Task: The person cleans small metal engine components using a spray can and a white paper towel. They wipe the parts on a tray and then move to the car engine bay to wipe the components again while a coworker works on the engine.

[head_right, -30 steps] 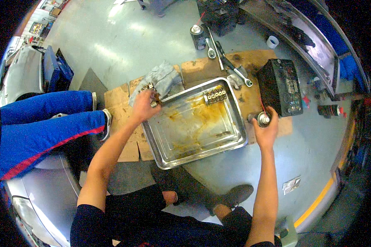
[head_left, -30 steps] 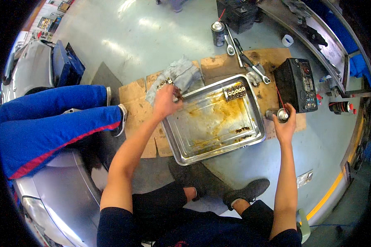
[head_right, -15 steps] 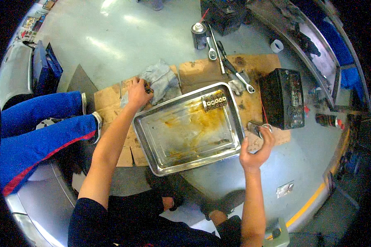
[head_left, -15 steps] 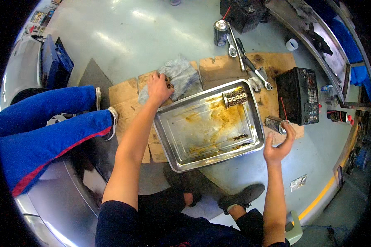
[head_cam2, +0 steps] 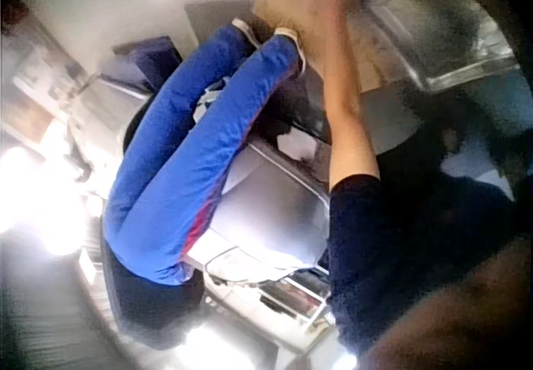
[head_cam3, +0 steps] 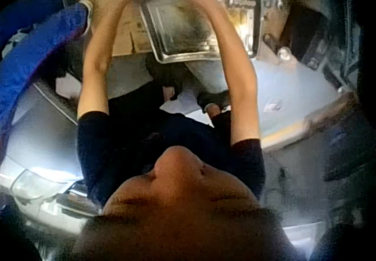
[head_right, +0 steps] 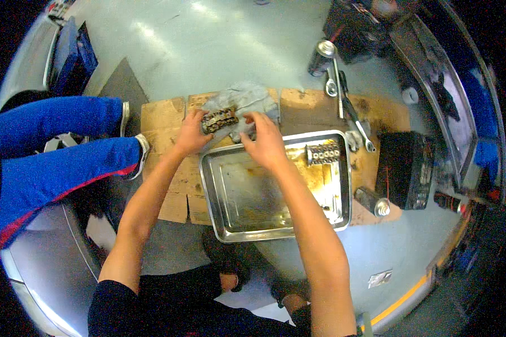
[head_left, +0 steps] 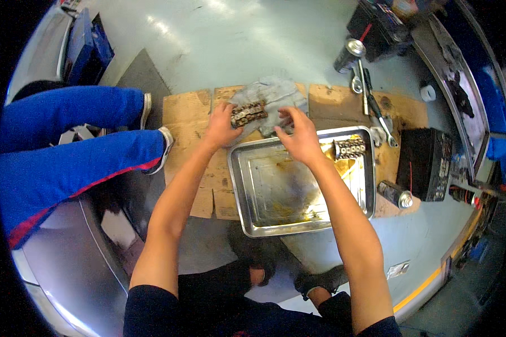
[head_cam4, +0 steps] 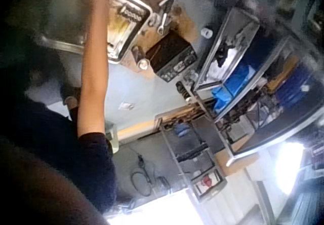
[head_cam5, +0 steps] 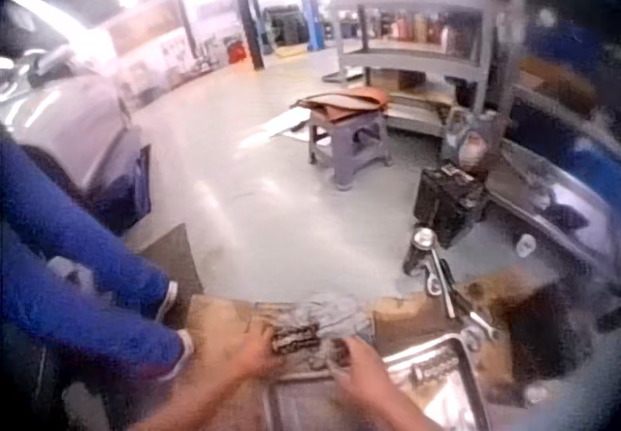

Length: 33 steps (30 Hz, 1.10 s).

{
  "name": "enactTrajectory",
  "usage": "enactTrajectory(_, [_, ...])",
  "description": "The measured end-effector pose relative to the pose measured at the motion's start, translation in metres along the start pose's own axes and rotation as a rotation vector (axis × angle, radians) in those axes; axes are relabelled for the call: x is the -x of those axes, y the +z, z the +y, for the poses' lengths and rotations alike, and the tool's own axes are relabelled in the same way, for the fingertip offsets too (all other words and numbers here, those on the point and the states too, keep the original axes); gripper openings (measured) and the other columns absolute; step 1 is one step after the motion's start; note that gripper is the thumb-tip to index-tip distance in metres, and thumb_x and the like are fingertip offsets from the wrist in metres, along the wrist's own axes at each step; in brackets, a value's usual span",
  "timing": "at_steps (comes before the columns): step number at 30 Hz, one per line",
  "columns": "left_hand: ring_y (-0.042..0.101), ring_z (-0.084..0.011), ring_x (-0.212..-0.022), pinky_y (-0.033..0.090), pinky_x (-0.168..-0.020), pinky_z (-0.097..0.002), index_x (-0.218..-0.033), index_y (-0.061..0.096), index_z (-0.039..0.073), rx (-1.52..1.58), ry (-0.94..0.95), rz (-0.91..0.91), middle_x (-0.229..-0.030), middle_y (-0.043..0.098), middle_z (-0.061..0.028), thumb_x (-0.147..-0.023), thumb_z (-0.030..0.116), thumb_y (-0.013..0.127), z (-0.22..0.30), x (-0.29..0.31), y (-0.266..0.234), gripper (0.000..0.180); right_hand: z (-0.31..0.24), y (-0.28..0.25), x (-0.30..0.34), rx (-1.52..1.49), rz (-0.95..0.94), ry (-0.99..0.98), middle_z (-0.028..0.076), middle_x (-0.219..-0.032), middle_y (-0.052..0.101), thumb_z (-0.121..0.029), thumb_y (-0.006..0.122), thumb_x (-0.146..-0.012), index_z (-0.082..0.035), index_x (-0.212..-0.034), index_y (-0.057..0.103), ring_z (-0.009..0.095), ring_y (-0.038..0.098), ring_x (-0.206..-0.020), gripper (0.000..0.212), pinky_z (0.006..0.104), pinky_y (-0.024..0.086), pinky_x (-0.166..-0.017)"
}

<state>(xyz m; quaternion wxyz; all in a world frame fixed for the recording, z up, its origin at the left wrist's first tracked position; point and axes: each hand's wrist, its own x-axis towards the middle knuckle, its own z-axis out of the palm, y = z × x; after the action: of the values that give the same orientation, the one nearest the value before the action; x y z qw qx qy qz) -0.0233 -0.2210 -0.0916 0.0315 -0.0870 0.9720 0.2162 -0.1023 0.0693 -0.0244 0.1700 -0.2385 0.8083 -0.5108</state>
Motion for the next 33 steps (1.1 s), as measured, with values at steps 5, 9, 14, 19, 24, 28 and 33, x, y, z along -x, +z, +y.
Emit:
enactTrajectory(5, [0.058,-0.0413,-0.132,0.050,-0.112,-0.0488,-0.141,0.061,0.008,0.085,-0.060,0.012,-0.140,0.059,-0.0179,-0.073,0.019,0.094,0.005,0.005,0.000,0.076,0.027,0.046,-0.064,0.294,-0.177,-0.045,0.021,-0.145,0.059,-0.004,0.080,-0.084,-0.004,-0.147,0.056,0.041,0.056,-0.137,0.067,0.0468,0.049,-0.115])
enactTrajectory(9, [0.061,-0.0408,-0.126,0.054,-0.106,-0.0492,-0.136,0.062,0.006,0.195,-0.086,0.033,-0.134,0.060,-0.0176,-0.073,0.017,0.093,-0.009,0.004,0.017,0.071,0.032,0.060,-0.088,0.427,-0.253,-0.061,0.020,-0.146,0.055,0.005,0.078,-0.079,-0.004,-0.147,0.055,0.045,0.059,-0.133,0.073,0.0477,0.051,-0.113])
enactTrajectory(14, [0.063,-0.0418,-0.121,0.055,-0.103,-0.0493,-0.131,0.066,0.005,0.262,-0.067,0.031,-0.129,0.061,-0.0185,-0.073,0.013,0.090,-0.008,0.002,0.016,0.063,0.025,0.072,-0.097,0.499,-0.338,0.076,0.020,-0.147,0.053,0.012,0.077,-0.075,-0.001,-0.142,0.059,0.044,0.059,-0.134,0.071,0.0478,0.053,-0.113])
enactTrajectory(19, [0.065,-0.0405,-0.119,0.056,-0.103,-0.0487,-0.127,0.067,0.001,0.268,-0.025,0.046,-0.125,0.063,-0.0176,-0.075,0.012,0.089,-0.004,-0.004,0.008,0.058,0.045,0.068,-0.104,0.391,-0.344,-0.022,0.020,-0.143,0.054,0.010,0.078,-0.076,-0.002,-0.139,0.062,0.044,0.061,-0.131,0.066,0.0470,0.054,-0.111])
enactTrajectory(24, [0.066,-0.0395,-0.116,0.057,-0.100,-0.0475,-0.128,0.067,0.001,0.309,0.062,0.082,-0.123,0.063,-0.0165,-0.077,0.010,0.086,-0.002,-0.002,-0.001,0.054,0.038,0.054,-0.098,0.290,-0.381,-0.051,0.021,-0.141,0.055,0.009,0.080,-0.076,-0.001,-0.140,0.061,0.045,0.061,-0.129,0.068,0.0475,0.054,-0.111])
enactTrajectory(28, [0.066,-0.0387,-0.117,0.057,-0.100,-0.0464,-0.129,0.067,0.001,0.322,0.052,0.045,-0.124,0.063,-0.0159,-0.078,0.009,0.086,-0.001,-0.004,0.004,0.055,0.048,0.060,-0.097,0.383,-0.356,-0.043,0.018,-0.139,0.057,0.004,0.083,-0.076,-0.003,-0.139,0.063,0.042,0.062,-0.127,0.067,0.0461,0.055,-0.109])
enactTrajectory(33, [0.066,-0.0380,-0.120,0.057,-0.103,-0.0457,-0.138,0.063,0.003,0.338,0.068,0.072,-0.131,0.061,-0.0170,-0.078,0.007,0.087,-0.009,0.001,0.013,0.066,0.020,0.073,-0.097,0.636,-0.372,-0.074,0.016,-0.141,0.058,-0.008,0.090,-0.075,-0.009,-0.146,0.060,0.039,0.055,-0.134,0.077,0.0463,0.054,-0.111])
